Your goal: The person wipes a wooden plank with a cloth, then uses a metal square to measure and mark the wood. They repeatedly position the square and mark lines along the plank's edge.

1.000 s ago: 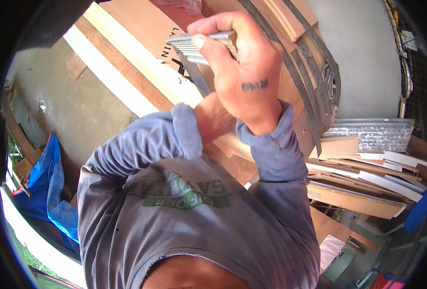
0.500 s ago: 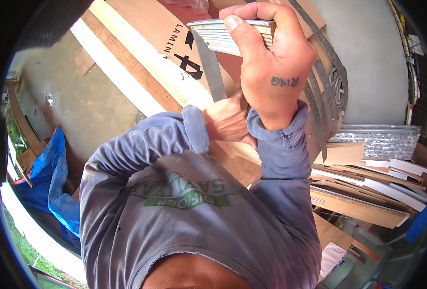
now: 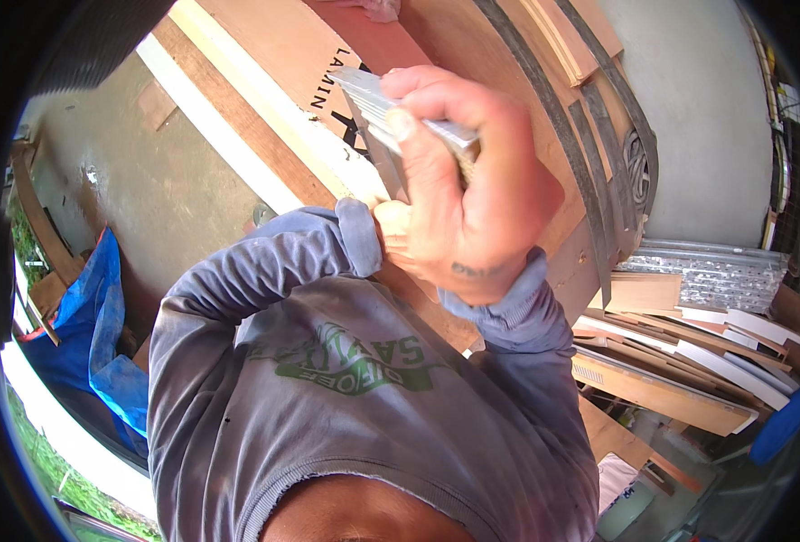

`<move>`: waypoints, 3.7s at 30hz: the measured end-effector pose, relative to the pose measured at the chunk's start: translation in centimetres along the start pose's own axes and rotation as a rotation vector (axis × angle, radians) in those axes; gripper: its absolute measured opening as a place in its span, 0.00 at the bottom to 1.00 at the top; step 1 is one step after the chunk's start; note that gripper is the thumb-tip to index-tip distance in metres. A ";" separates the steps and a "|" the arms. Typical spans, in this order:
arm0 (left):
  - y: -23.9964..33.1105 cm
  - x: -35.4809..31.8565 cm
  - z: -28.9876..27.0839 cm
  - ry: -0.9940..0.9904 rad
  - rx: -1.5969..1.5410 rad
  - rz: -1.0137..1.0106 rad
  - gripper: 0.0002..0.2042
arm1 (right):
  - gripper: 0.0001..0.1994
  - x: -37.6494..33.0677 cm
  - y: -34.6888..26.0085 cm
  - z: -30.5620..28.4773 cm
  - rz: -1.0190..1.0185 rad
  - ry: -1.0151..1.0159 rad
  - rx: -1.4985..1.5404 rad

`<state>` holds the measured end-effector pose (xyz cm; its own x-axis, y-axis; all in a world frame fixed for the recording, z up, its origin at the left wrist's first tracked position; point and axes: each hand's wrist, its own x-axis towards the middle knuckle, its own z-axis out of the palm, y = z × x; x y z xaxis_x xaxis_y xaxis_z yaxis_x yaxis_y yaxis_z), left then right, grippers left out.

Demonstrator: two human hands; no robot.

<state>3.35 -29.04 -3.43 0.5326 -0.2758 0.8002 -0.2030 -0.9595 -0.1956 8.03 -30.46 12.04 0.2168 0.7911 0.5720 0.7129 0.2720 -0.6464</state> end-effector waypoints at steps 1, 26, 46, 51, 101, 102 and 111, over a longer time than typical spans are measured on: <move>0.2 -0.1 0.7 0.038 0.005 -0.020 0.44 | 0.08 0.1 0.3 0.0 0.026 0.000 0.016; 0.2 -0.7 1.6 0.203 -0.291 -0.080 0.38 | 0.16 3.5 4.7 2.6 -0.230 -0.120 0.581; 5.2 2.7 2.5 -0.168 -0.329 -0.191 0.26 | 0.16 2.1 2.7 -2.2 -0.283 -0.016 0.584; 3.6 0.9 3.0 0.228 -0.198 -0.176 0.31 | 0.18 0.0 3.1 -0.8 -0.271 -0.039 0.491; -0.4 0.2 1.5 -0.013 -0.251 -0.153 0.31 | 0.18 5.1 2.3 2.8 -0.182 0.107 0.484; -0.5 0.2 1.3 -0.004 -0.244 -0.149 0.30 | 0.19 5.1 2.1 2.6 -0.186 0.097 0.486; 0.1 -0.6 2.4 0.092 -0.414 -0.228 0.27 | 0.17 5.1 3.1 3.9 -0.242 -0.041 0.444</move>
<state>5.00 -29.07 -5.31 0.5301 -0.0371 0.8471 -0.4095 -0.8860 0.2174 8.72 -23.46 11.04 0.0470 0.6950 0.7175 0.3853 0.6501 -0.6549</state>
